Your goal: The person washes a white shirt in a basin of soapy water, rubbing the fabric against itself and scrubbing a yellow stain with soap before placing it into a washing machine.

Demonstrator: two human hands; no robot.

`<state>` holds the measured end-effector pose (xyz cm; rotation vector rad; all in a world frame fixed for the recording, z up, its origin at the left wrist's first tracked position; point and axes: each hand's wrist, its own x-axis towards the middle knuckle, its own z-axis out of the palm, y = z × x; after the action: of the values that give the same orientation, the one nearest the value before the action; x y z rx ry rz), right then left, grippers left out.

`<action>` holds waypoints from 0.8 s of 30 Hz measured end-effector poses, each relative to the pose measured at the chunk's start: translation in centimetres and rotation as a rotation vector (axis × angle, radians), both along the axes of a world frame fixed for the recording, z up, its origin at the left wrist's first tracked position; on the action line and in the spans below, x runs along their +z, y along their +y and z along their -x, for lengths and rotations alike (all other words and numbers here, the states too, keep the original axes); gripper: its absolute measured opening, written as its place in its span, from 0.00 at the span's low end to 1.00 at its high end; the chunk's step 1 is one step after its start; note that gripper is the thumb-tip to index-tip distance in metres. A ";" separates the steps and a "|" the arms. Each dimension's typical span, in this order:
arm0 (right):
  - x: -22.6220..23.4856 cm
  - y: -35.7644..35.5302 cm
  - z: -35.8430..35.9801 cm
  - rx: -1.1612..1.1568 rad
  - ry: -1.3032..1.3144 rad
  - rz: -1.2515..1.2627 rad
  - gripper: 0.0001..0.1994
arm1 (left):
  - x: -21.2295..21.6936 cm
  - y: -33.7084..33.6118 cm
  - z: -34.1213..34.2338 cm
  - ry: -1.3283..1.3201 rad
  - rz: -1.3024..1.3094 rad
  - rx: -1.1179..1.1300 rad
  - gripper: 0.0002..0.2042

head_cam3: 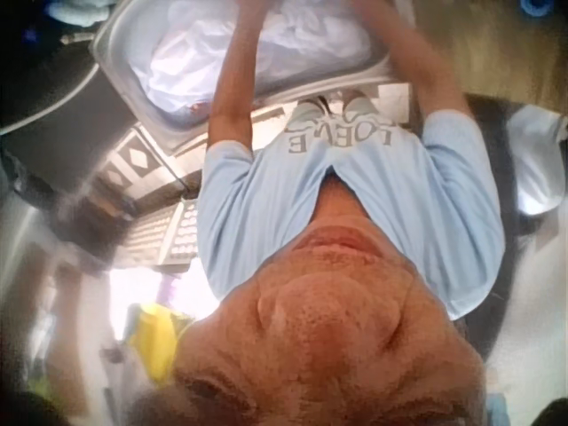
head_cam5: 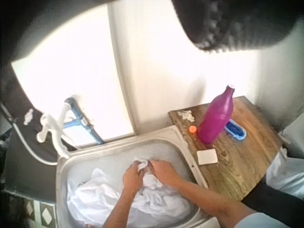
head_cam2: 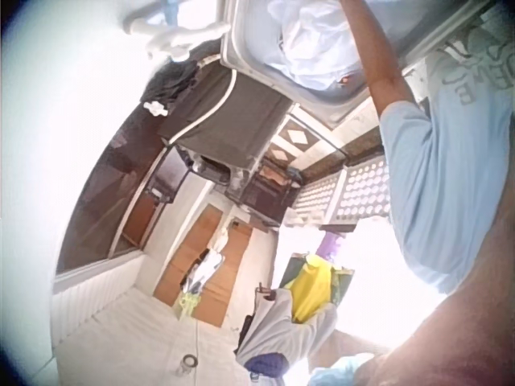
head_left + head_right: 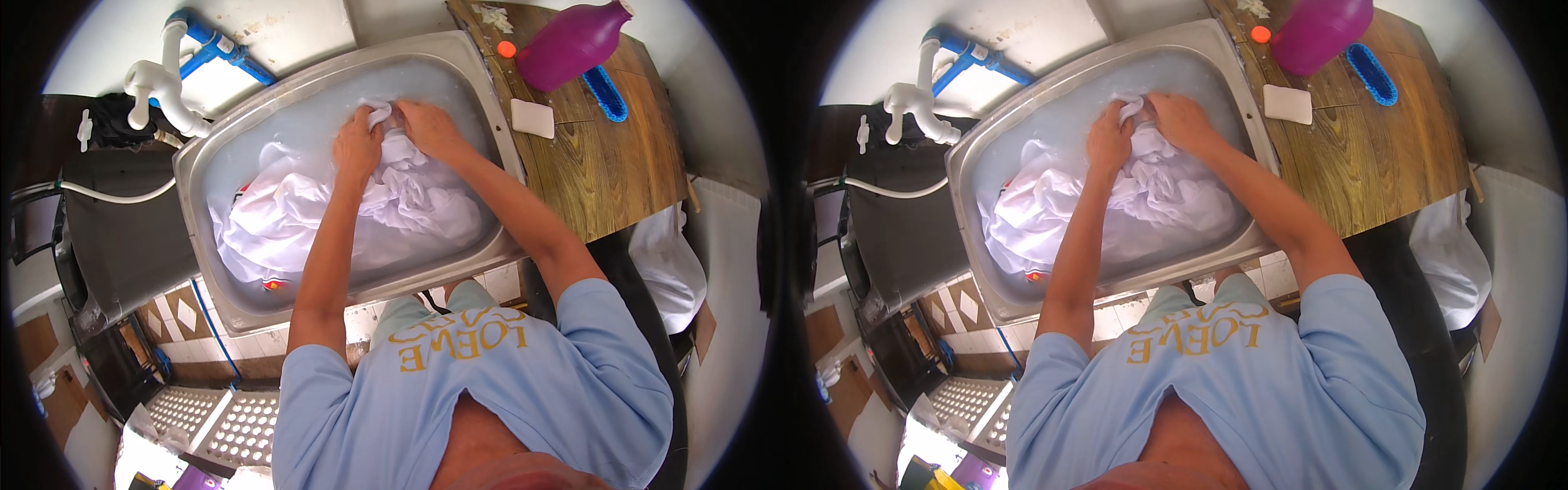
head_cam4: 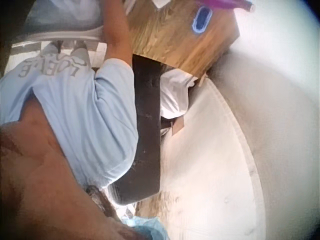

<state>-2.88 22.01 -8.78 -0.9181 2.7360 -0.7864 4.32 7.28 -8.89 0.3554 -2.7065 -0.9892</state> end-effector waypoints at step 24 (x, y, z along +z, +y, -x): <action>0.0 1.5 1.5 0.258 0.028 0.180 0.17 | 6.7 1.4 -2.4 -0.197 0.151 0.066 0.10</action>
<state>-4.40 23.52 -8.80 -1.2950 2.5272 -0.9847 6.73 8.67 -2.24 0.5348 -2.9012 -0.7629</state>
